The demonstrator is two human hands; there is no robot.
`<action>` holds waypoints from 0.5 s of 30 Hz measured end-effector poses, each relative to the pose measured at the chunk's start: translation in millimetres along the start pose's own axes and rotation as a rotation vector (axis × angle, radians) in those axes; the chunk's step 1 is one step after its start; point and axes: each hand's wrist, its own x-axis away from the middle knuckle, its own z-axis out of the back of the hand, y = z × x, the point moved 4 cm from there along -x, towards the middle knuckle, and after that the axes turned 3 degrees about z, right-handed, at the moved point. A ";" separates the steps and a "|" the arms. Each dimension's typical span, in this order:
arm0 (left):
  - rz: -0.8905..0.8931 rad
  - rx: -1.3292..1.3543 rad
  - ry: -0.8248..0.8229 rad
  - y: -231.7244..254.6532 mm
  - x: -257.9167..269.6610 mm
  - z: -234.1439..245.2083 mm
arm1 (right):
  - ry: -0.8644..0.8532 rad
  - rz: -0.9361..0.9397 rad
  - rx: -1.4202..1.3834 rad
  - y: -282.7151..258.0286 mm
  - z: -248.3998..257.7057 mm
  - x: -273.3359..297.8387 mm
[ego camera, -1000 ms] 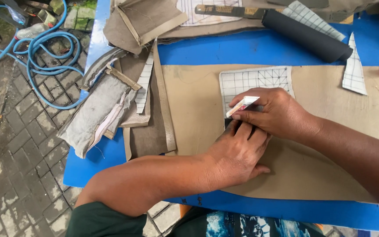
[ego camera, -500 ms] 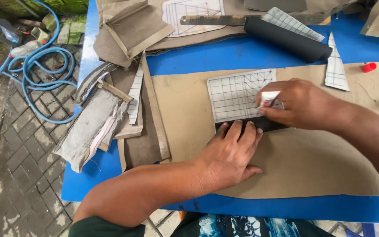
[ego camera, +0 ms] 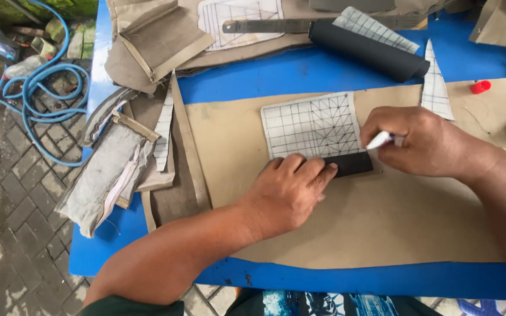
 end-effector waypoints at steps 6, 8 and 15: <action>0.000 0.253 0.027 -25.7 -2.5 -5.5 | -0.079 -0.017 0.079 -6.4 -10.5 -3.6; 0.110 0.375 0.041 -39.6 -3.9 -4.3 | -0.037 -0.020 0.067 -5.5 -10.0 -5.6; 0.198 -0.165 0.331 -41.8 -10.1 4.4 | 0.149 -0.141 0.422 -1.2 -22.8 -5.5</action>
